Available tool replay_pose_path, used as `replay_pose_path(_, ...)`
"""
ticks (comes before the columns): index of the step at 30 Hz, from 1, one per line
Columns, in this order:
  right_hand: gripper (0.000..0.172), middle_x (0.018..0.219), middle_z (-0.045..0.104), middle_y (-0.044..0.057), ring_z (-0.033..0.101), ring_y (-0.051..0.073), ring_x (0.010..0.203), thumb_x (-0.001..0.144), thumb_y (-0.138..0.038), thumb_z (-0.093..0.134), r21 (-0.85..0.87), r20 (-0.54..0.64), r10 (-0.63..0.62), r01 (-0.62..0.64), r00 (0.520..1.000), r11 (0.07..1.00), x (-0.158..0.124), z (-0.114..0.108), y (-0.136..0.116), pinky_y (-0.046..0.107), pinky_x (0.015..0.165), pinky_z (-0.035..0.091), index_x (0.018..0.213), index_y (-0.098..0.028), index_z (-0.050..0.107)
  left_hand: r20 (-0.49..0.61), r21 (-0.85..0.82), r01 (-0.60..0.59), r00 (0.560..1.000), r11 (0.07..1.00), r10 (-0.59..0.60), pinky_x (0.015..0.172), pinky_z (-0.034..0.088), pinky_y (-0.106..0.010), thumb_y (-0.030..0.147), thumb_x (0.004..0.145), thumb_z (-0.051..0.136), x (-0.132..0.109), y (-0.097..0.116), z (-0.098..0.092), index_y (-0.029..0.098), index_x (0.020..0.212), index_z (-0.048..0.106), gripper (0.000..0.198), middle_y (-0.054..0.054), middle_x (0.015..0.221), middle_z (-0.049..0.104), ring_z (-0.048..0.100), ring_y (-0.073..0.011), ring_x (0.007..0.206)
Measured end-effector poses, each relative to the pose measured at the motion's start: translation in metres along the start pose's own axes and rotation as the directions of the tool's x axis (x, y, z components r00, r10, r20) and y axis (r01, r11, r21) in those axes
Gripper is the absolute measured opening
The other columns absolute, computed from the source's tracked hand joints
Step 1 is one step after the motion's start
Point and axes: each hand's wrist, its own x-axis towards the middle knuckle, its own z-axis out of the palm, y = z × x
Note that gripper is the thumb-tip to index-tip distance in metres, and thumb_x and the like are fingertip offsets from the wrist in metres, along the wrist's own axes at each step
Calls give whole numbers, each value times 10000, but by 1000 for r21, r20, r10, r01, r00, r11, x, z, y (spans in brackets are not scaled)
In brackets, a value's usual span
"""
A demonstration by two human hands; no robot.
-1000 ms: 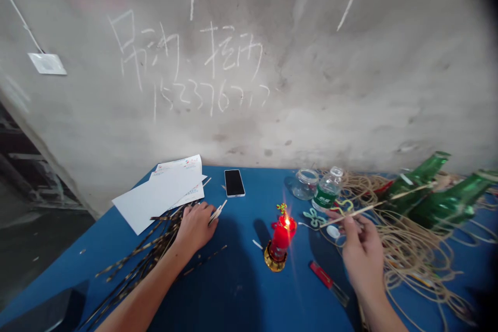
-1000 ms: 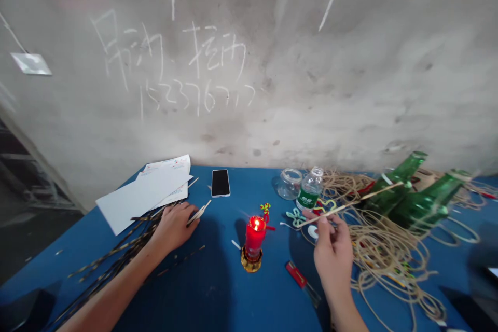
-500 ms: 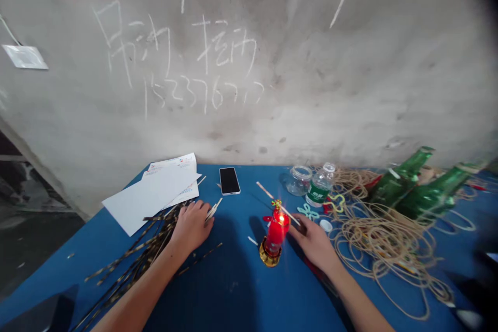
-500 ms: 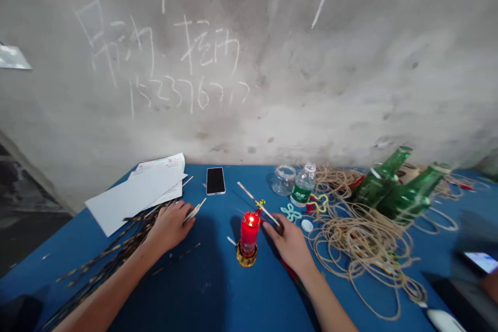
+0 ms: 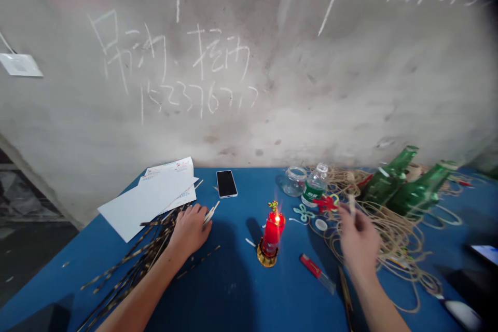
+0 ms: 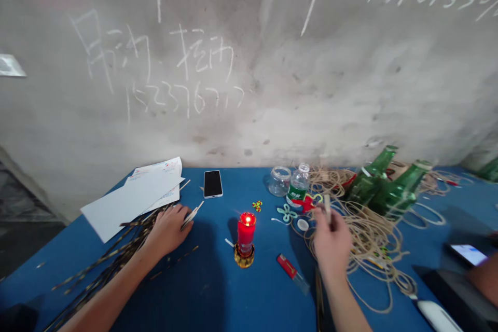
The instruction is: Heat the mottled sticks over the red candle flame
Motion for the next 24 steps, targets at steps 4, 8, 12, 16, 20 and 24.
replay_pose_path(4, 391, 1225, 750, 82, 754, 203, 946, 1120, -469, 691, 181, -301, 103, -49, 948, 982, 22, -27, 1, 381, 807, 666, 1382, -179, 686, -13, -3, -6, 1000, 1000, 6, 1048, 493, -540, 292, 1102, 516, 0, -2, 3, 179, 1251, 704, 266, -178, 1300, 715, 665, -396, 1270)
replay_pose_path(8, 341, 1162, 761, 64, 752, 192, 915, 1107, -463, 715, 250, -146, 138, -99, 980, 963, 14, -16, 1, 366, 792, 662, 1276, -166, 725, -30, -19, -13, 999, 1000, 13, 1043, 497, -566, 291, 1093, 540, 1, -3, 4, 167, 1251, 711, 263, -182, 1292, 719, 668, -417, 1264)
replay_pose_path(12, 351, 1072, 759, 37, 739, 173, 832, 1107, -488, 711, 208, 209, 143, -187, 967, 960, -9, 9, 0, 330, 728, 648, 1222, -157, 738, -64, -75, -14, 998, 997, 9, 1027, 507, -600, 284, 1060, 590, 1, -5, 7, 166, 1205, 732, 236, -181, 1248, 739, 680, -443, 1240)
replay_pose_path(16, 349, 1083, 762, 38, 745, 180, 847, 1102, -480, 721, 126, 412, 134, -202, 901, 971, -21, 21, -1, 338, 741, 654, 1232, -157, 740, -160, -205, -11, 987, 979, -23, 1057, 516, -628, 311, 1039, 595, 5, -6, 10, 174, 1236, 726, 274, -179, 1277, 764, 689, -442, 1275)
replay_pose_path(20, 352, 1152, 768, 54, 763, 213, 938, 1099, -474, 724, 69, 468, 136, -189, 873, 979, -20, 19, -1, 380, 813, 667, 1256, -160, 743, -338, -371, -74, 939, 926, -61, 1074, 561, -492, 427, 1091, 519, 7, 3, -22, 185, 1259, 700, 346, -133, 1246, 789, 742, -317, 1175)
replay_pose_path(24, 352, 1220, 766, 68, 769, 227, 989, 1096, -456, 733, 44, 489, 124, -166, 863, 985, -20, 19, -1, 398, 845, 674, 1296, -167, 736, -528, -509, -251, 846, 823, -68, 876, 613, -343, 516, 1093, 573, -31, 35, -93, 285, 1173, 740, 296, -22, 1046, 805, 767, -219, 954)
